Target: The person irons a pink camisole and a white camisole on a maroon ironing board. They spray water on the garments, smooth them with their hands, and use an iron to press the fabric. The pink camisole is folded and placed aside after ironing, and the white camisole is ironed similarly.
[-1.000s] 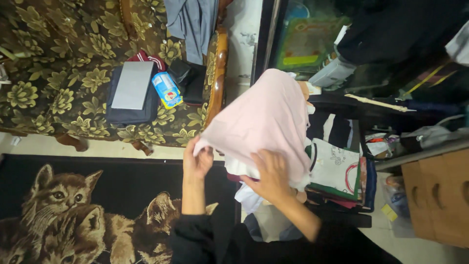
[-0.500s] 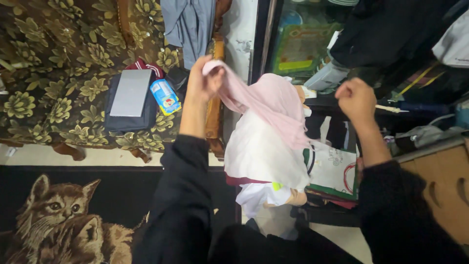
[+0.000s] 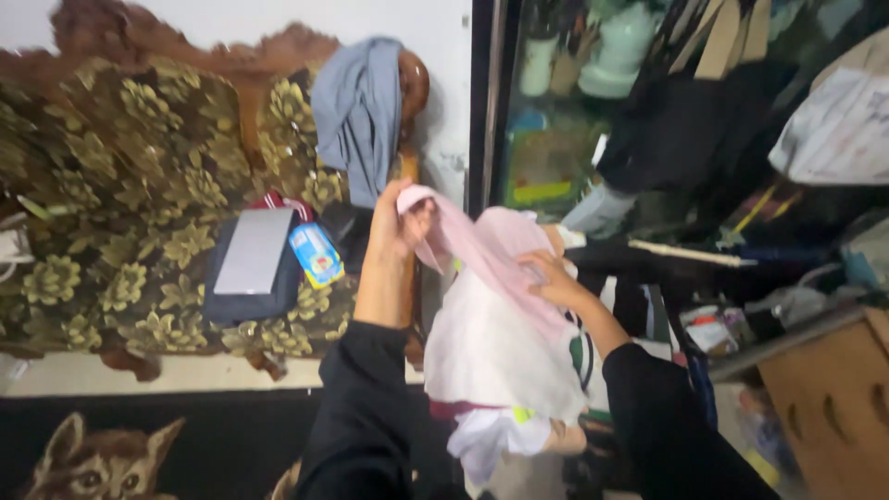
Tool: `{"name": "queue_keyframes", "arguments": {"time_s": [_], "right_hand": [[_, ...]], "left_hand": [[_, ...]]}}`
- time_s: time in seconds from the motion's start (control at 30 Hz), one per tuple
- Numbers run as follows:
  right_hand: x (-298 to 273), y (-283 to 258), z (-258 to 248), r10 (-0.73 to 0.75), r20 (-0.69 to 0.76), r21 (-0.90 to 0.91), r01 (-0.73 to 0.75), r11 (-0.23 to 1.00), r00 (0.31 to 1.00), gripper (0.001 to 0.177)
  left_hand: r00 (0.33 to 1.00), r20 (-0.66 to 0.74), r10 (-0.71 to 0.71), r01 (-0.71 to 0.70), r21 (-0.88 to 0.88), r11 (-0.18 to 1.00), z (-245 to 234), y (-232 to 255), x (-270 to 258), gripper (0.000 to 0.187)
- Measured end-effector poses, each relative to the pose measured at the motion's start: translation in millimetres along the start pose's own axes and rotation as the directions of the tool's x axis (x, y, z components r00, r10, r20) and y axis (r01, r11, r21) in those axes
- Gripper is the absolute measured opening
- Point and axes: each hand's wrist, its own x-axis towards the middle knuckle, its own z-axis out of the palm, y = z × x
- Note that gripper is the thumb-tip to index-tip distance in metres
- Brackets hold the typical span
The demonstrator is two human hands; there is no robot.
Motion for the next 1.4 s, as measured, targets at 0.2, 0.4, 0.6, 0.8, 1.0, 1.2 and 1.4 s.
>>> {"name": "queue_keyframes", "arguments": {"time_s": [0.2,0.4,0.6,0.8,1.0,1.2,1.4], "right_hand": [[24.0,-5.4,-30.3,0.331,0.258,-0.103,-0.315,0.943,0.907,0.049],[46.2,-0.6,-132.8,0.366,0.191,-0.206,-0.328,0.922,0.911,0.045],[59.7,-72.4,-229.9,0.099,-0.415,0.023,-0.098,0.995,0.904,0.024],[-4.4,-151.6,-238.4,-0.177,-0.376,-0.187,0.112,0.976,0.910,0.019],[-98.4,-160.7,-131.9,-0.170,-0.089,-0.370,0.126,0.920,0.981,0.022],[-160.4,-147.0,-13.3,-0.032,0.181,-0.418,0.107,0.902,0.983,0.021],[-171.0,-163.2,-10.5,0.069,0.071,-0.391,-0.035,0.920,0.995,0.021]], "left_hand": [[0.996,-0.071,-0.049,0.051,0.021,0.998,-26.1,13.0,7.2,0.029],[0.999,-0.037,-0.016,0.017,0.003,1.000,-30.2,37.4,41.4,0.028],[0.987,-0.029,0.161,-0.156,0.122,0.980,40.3,65.2,68.8,0.023],[0.971,0.006,0.238,-0.229,0.295,0.927,41.9,74.2,8.4,0.026],[0.940,-0.288,0.181,-0.020,0.483,0.875,-114.3,23.8,-118.3,0.046],[0.872,-0.489,-0.021,0.151,0.229,0.962,-239.6,-63.0,-225.3,0.044],[0.881,-0.466,-0.079,0.101,0.022,0.995,-303.8,-96.9,-229.5,0.030]]}}
